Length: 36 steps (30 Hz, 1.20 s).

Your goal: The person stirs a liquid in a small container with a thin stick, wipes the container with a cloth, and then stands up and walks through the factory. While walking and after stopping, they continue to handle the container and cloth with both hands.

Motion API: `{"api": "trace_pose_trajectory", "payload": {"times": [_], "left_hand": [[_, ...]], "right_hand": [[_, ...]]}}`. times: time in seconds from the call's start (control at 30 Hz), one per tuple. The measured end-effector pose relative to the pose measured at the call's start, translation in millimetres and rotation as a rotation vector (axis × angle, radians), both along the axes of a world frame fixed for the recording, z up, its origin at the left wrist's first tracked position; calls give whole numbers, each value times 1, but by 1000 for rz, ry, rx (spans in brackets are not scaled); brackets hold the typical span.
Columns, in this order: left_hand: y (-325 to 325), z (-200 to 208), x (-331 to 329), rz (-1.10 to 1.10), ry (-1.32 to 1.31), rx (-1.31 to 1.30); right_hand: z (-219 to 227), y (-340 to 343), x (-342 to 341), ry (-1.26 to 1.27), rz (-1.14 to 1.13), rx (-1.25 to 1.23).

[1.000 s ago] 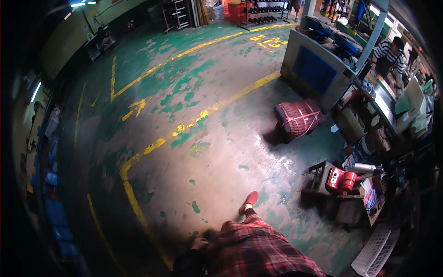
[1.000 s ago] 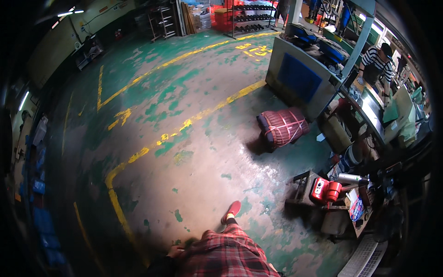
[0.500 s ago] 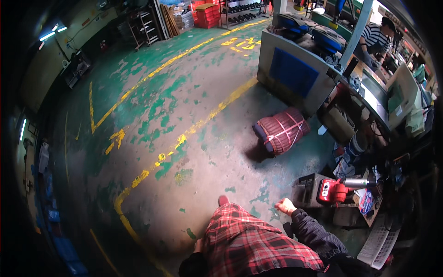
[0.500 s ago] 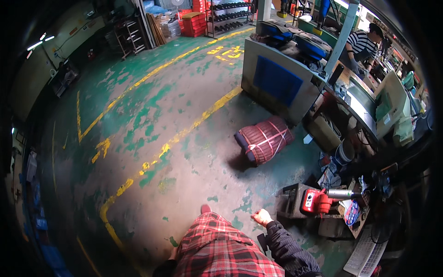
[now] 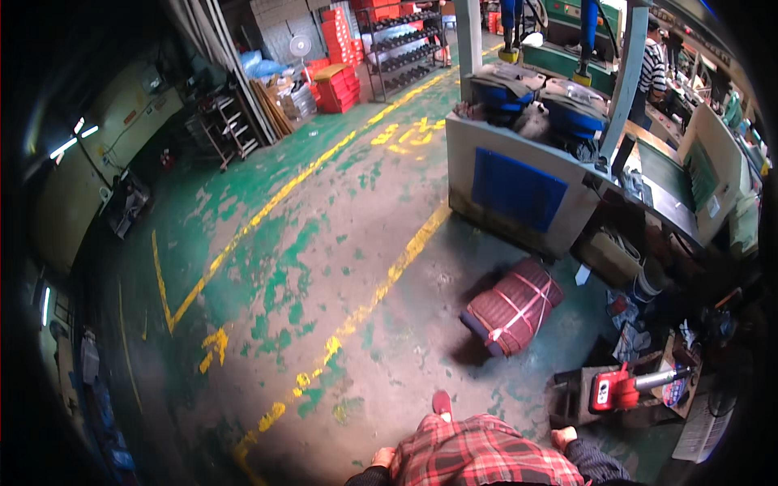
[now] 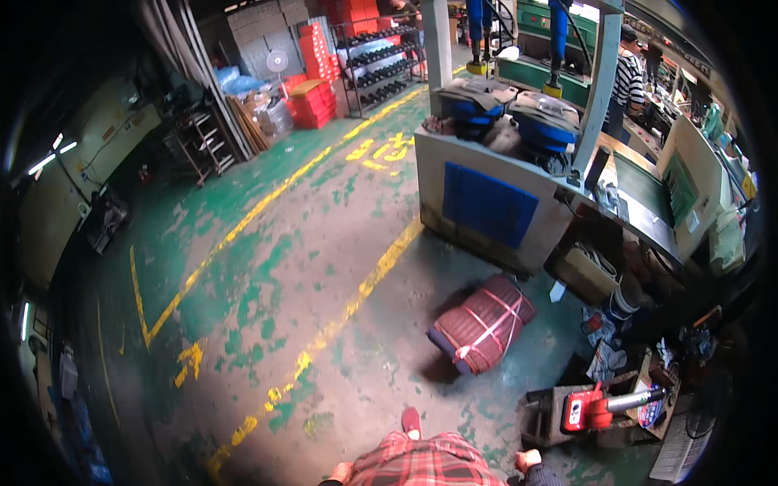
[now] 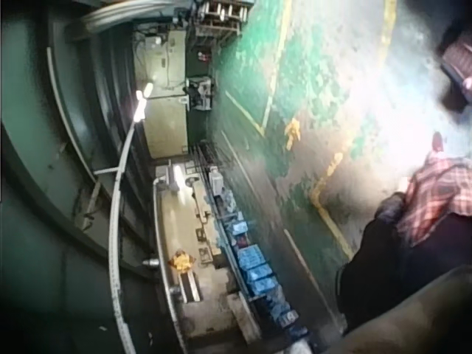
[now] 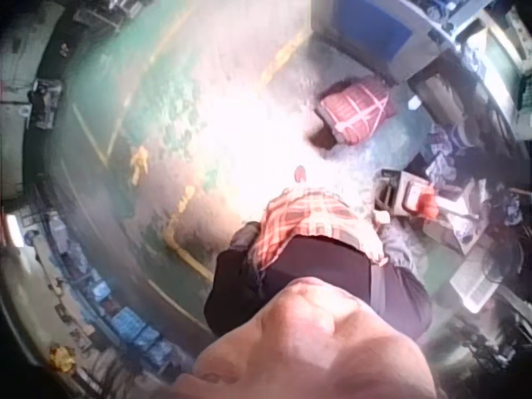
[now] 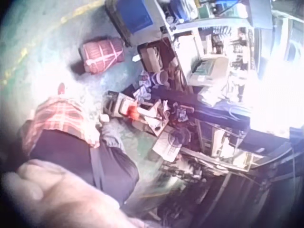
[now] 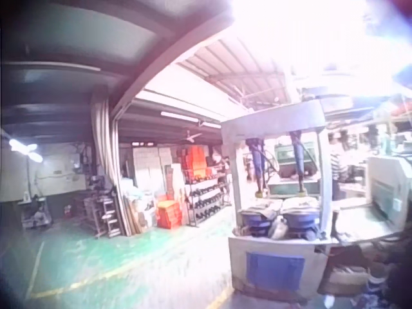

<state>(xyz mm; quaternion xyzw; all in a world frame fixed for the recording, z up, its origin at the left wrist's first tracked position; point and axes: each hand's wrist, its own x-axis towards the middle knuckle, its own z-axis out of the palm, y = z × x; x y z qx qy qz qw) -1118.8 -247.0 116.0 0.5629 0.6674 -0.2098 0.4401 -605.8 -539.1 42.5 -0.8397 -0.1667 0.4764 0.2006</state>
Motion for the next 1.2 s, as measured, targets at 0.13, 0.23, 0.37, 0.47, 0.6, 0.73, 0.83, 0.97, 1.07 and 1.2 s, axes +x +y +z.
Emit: {"api": "trace_pose_trajectory", "payload": {"times": [0.13,0.23,0.37,0.47,0.6,0.73,0.83,0.97,1.07,1.2], "left_hand": [[114,36,55,363,-100,-87],[179,26,77,338,-152,-37],[245,24,139,376,-364,45],[262,11,185,482,-397,3],[298,2,222,514,-588,-26],[341,10,237,659,-608,-34],[377,-17,243,486,-570,44],[444,74,297,-960,-425,309],[506,25,284,-1011,-350,203],[601,103,360,-1233,-338,143]], "right_hand": [[40,74,-30,189,-860,21],[91,162,-36,182,-230,-85],[68,209,29,137,-6,-17],[55,257,79,110,-443,108],[63,334,117,162,-692,189],[82,383,143,-16,-230,-104],[75,413,148,-144,-149,-122],[100,447,153,-14,-379,-222],[102,477,143,-51,-411,-226],[113,523,112,-9,-504,-126]]}}
